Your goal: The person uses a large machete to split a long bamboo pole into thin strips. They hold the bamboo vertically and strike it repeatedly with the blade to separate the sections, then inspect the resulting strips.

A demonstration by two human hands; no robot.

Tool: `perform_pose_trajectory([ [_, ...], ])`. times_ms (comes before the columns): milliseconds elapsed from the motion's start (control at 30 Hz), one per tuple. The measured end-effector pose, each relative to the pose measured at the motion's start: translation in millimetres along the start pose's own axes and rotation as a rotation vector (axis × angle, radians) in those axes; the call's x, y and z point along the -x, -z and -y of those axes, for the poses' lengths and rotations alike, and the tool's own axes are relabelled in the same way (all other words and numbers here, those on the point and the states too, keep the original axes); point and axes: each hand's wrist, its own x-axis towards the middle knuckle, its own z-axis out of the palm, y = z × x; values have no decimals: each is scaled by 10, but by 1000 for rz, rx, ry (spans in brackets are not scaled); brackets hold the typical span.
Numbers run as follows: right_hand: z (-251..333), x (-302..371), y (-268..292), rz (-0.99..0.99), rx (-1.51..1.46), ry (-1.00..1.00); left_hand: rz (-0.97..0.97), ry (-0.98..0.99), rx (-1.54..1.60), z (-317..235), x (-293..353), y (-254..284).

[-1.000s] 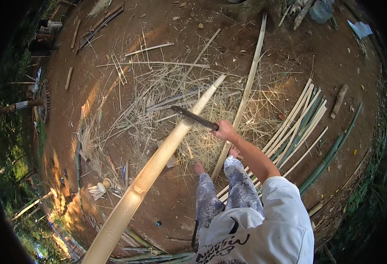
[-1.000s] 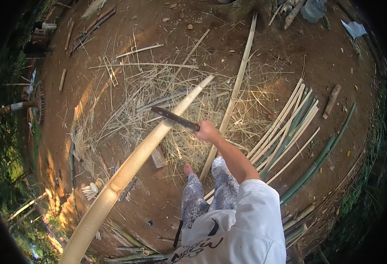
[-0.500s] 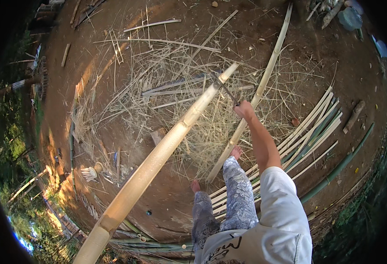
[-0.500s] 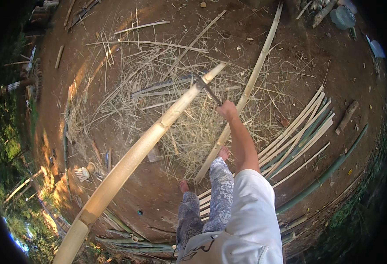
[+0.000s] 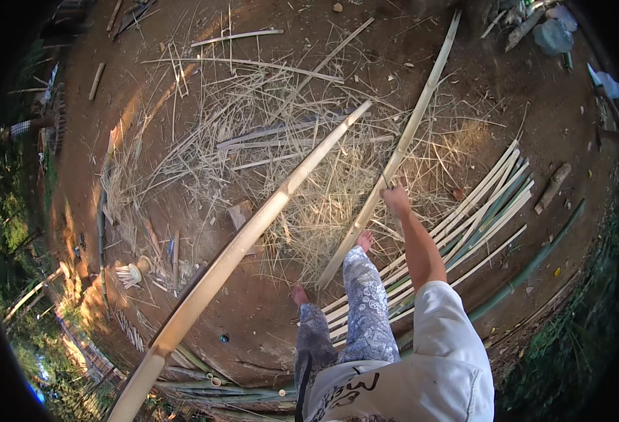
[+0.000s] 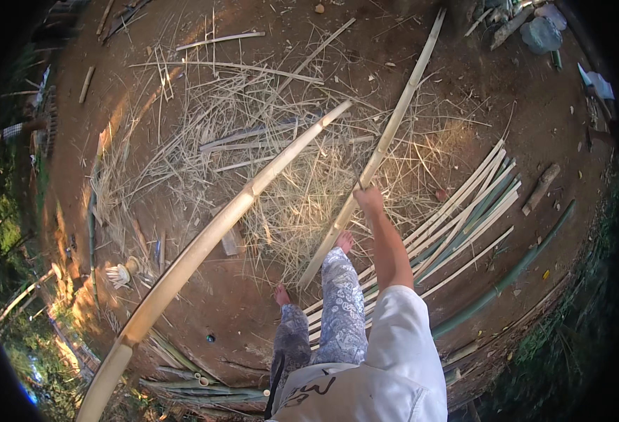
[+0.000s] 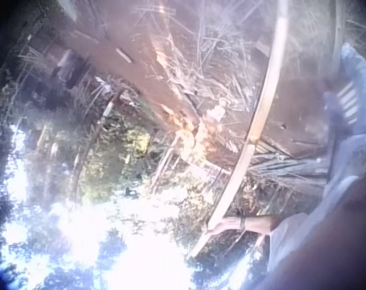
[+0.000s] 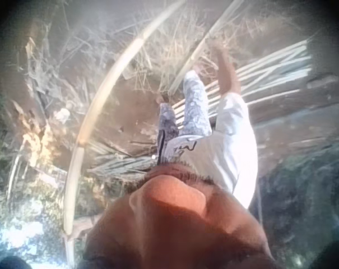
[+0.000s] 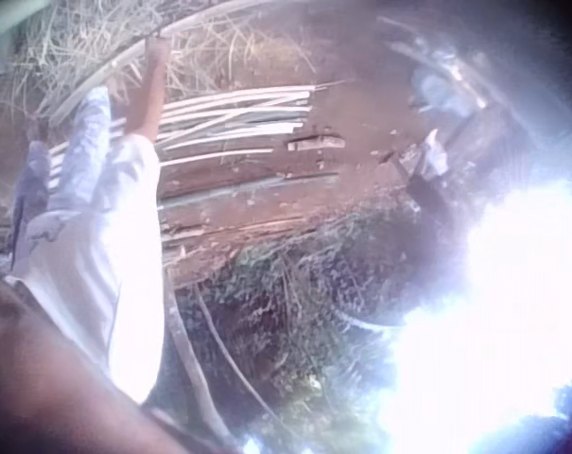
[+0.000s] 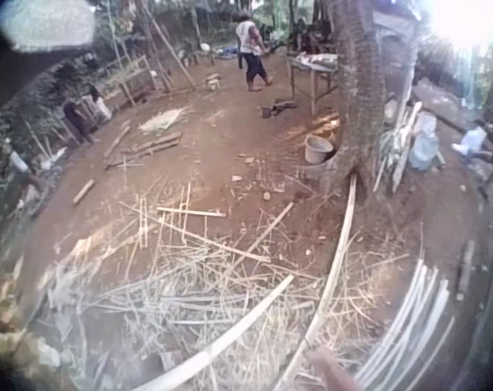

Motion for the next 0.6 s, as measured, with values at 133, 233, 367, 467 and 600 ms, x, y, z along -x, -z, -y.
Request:
perform_pose_trajectory([
  [133,-908,1217,218,43,337,-152,82,33,190,-292,-447,368],
  [233,-1327,2184,485,191,349,-339,251,59,430,-420,-916,779],
  [367,-1795,3129,623,109,429,-407,843,359,945,-206,-1574,1468],
  [467,-1889,3552,620,143,337,-429,126,92,1133,243,-1752,2161],
  [600,-1527,3845,500,82,30,-236,942,302,1319,148,-1486,1063],
])
